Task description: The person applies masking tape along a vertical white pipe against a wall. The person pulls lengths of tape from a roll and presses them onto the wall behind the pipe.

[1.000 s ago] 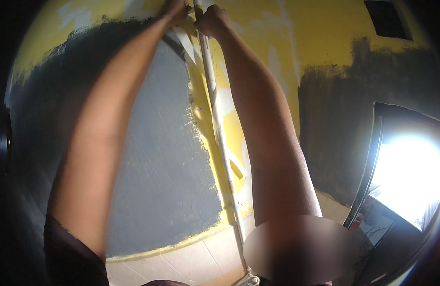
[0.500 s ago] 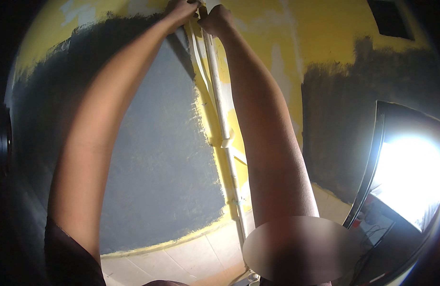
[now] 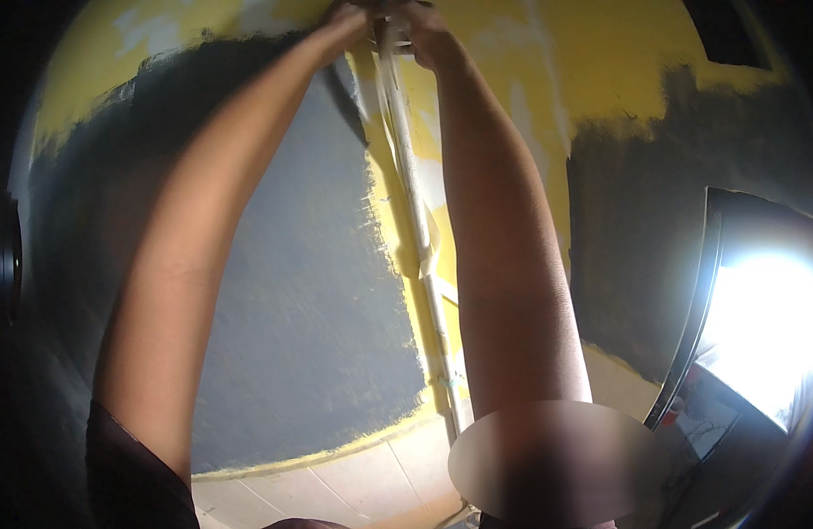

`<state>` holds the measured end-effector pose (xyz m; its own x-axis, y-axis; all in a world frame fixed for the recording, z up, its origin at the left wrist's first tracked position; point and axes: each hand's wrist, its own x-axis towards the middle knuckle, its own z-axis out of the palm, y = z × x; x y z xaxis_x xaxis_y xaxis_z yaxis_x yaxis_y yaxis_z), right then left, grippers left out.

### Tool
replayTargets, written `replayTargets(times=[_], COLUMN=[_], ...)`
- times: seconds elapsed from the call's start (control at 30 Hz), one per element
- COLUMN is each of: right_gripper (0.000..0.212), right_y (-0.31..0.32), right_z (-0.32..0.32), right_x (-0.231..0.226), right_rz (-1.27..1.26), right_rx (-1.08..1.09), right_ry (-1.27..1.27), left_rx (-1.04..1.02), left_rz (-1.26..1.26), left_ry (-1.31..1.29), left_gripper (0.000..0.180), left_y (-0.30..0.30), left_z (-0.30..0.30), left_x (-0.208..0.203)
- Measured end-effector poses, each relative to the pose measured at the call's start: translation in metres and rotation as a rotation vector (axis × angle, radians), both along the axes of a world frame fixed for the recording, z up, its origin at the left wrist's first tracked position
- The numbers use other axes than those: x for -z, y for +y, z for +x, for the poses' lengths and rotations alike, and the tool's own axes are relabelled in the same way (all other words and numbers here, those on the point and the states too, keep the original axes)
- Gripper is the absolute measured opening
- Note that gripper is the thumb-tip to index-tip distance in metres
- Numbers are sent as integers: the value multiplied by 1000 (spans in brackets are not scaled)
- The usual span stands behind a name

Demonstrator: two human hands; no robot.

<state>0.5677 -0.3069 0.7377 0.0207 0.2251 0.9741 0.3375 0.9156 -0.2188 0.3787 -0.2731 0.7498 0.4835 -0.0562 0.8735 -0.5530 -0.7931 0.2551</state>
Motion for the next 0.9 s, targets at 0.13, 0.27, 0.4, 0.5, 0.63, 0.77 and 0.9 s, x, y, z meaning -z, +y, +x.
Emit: replayTargets(times=[0.13,0.27,0.4,0.5,0.63,0.77,0.9], right_gripper=[30,24,20,20,25,33,34], right_y=[-5,-17,-33,-29,-10,8,10], right_z=[-37,-44,-43,-49,-74,-65,11], right_x=[-15,-23,-20,-23,-8,-9,-56], right_rz=[-47,-52,-37,-23,-68,-146,-157], right_rx=[260,378,313,398,731,743,707], right_ry=[-2,169,361,374,448,428,210], left_rx=[-79,-42,-30,-161,-386,-499,55], left_rz=[-56,-153,-212,-180,33,-8,-135], left_ry=[8,-90,-28,-105,-88,-155,33], left_gripper=[33,33,24,20,17,19,20], left_y=[20,31,38,35,47,50,35], left_z=[-32,-26,-13,-4,-7,-15,-3], left_x=[-31,-45,-34,-43,-46,-42,-46])
